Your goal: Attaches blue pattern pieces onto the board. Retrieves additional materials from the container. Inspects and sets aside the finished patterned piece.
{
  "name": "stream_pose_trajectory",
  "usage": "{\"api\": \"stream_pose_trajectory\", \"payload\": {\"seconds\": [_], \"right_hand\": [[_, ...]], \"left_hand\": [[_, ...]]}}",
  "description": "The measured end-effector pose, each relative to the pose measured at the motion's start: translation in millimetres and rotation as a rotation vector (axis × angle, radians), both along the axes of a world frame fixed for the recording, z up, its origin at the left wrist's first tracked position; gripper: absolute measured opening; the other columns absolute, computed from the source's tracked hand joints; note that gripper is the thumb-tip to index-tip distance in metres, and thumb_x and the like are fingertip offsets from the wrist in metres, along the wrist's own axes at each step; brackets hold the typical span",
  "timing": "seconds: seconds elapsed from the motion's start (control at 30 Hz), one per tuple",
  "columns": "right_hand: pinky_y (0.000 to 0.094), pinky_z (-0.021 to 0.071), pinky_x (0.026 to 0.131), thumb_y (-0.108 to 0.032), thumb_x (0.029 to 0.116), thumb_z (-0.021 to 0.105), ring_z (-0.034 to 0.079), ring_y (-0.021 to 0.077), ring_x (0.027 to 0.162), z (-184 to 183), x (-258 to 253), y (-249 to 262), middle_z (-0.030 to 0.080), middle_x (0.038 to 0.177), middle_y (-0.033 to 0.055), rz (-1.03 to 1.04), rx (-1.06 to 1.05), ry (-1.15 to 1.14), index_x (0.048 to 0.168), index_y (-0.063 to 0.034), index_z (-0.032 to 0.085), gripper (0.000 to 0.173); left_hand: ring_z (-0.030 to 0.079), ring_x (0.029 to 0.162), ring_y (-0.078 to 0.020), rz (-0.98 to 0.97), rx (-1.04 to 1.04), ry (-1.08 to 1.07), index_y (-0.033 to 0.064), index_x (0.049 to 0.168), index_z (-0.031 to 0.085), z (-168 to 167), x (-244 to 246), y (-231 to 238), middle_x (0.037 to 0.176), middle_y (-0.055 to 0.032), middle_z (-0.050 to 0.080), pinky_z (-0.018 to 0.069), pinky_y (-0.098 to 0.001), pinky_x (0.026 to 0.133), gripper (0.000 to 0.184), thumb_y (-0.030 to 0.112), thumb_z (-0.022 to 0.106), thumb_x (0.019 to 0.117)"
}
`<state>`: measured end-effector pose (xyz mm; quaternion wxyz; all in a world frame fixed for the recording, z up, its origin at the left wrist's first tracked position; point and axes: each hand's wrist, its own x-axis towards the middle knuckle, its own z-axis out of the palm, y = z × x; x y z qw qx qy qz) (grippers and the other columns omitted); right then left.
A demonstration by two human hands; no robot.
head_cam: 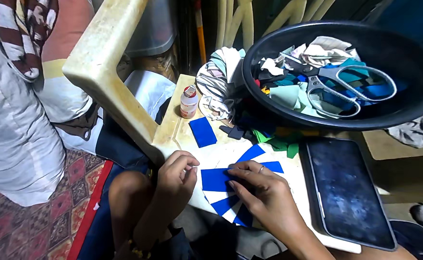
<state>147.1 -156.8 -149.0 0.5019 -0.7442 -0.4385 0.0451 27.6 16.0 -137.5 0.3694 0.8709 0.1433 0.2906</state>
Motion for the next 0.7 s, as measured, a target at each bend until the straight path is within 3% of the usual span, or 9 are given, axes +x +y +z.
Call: {"api": "stream_pose_trajectory", "payload": {"seconds": [0.13,0.2,0.43,0.57,0.7], "right_hand": [[0.0102,0.0530,0.077,-0.008,0.0875,0.063,0.066,0.0011,0.086,0.2,-0.1,0.2,0.070,0.102,0.0104,0.000,-0.002,0.019,0.101,-0.0013,0.078,0.021],[0.0109,0.0532,0.077,-0.007,0.0872,0.062,0.066,0.0019,0.086,1.0,-0.6,0.2,0.070,0.101,0.0108,-0.001,-0.002,0.020,0.101,-0.0009,0.078,0.021],[0.0120,0.0531,0.078,-0.005,0.0863,0.062,0.067,0.0043,0.088,2.9,-0.8,0.6,0.070,0.101,0.0125,-0.008,0.000,-0.001,0.101,0.0002,0.078,0.022],[0.0165,0.0525,0.072,-0.002,0.0855,0.062,0.063,0.0121,0.078,1.6,-3.0,1.9,0.066,0.100,0.0170,-0.066,0.021,-0.222,0.099,0.0027,0.076,0.020],[0.0198,0.0528,0.086,-0.004,0.0889,0.061,0.066,0.0181,0.092,-1.8,-10.7,5.6,0.068,0.097,0.0153,-0.012,0.071,-0.273,0.095,0.0005,0.075,0.016]], "left_hand": [[0.068,0.090,-0.0116,-0.200,0.156,-0.025,0.0010,0.093,0.077,-1.2,-1.1,-1.2,0.101,-0.0118,0.073,0.0536,-0.0183,0.081,0.012,0.008,0.067,0.0914],[0.067,0.097,-0.0162,-0.281,0.227,-0.002,0.0024,0.095,0.078,-1.9,0.0,-3.9,0.103,-0.0101,0.075,0.0514,-0.0217,0.089,0.015,0.009,0.065,0.0937],[0.067,0.094,-0.0201,-0.321,0.287,0.085,0.0023,0.101,0.078,-6.0,2.0,-5.2,0.105,-0.0129,0.072,0.0525,-0.0250,0.088,0.018,0.009,0.062,0.0957],[0.066,0.095,-0.0188,-0.321,0.289,0.101,0.0028,0.102,0.078,-5.3,1.8,-4.6,0.106,-0.0113,0.072,0.0519,-0.0238,0.088,0.019,0.010,0.062,0.0953],[0.067,0.095,-0.0185,-0.327,0.276,0.075,0.0027,0.099,0.078,-7.2,1.7,-3.8,0.105,-0.0114,0.072,0.0526,-0.0236,0.089,0.018,0.010,0.063,0.0931]]}}
